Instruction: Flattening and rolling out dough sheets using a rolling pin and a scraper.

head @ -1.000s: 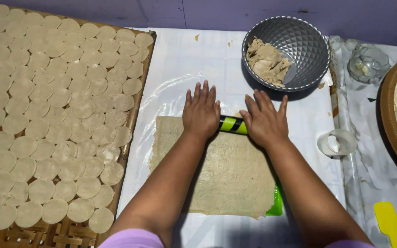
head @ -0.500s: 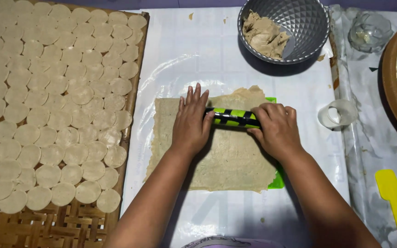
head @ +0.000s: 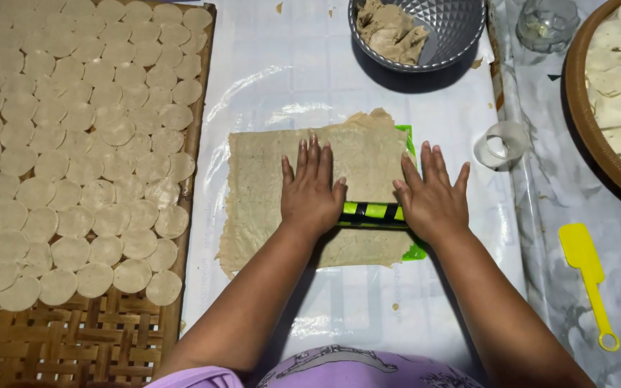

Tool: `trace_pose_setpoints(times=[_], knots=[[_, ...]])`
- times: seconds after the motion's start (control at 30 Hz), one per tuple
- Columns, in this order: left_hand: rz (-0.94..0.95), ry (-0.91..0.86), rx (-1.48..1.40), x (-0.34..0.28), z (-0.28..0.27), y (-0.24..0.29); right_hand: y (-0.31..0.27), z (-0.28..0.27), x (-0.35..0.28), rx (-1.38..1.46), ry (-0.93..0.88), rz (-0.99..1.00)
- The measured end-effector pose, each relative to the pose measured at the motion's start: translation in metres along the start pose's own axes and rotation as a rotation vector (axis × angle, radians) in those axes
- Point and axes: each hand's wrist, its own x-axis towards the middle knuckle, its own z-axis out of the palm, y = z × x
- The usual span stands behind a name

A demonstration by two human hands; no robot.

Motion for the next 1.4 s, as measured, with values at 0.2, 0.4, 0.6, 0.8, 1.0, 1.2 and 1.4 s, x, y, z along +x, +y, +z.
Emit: trace_pose_setpoints(times=[0.2, 0.4, 0.6, 0.8, 1.0, 1.2, 1.4], knots=[[0.129, 0.055, -0.009, -0.066, 0.005, 0.003, -0.021, -0.002, -0.074, -0.048, 0.132, -0.045], [0.253, 0.116, -0.146, -0.147, -0.001, 0.007, -0.030, -0.016, -0.153, 0.130, 0.093, -0.091], [0.255, 0.093, -0.309, -0.141, -0.012, -0.002, 0.085, -0.017, -0.185, 0.025, 0.470, 0.341], [0.319, 0.197, -0.252, -0.129, -0.023, -0.014, 0.181, -0.018, -0.192, -0.146, 0.011, 0.766], [0.195, 0.176, -0.249, -0.104, -0.013, -0.030, 0.179, -0.019, -0.195, -0.378, -0.085, 0.664], [0.034, -0.127, -0.261, -0.080, -0.039, -0.029, 0.195, 0.015, -0.205, -0.353, 0.146, 0.698], [0.140, -0.041, -0.208, -0.027, -0.012, -0.045, 0.176, 0.017, -0.191, -0.202, 0.406, 0.619]])
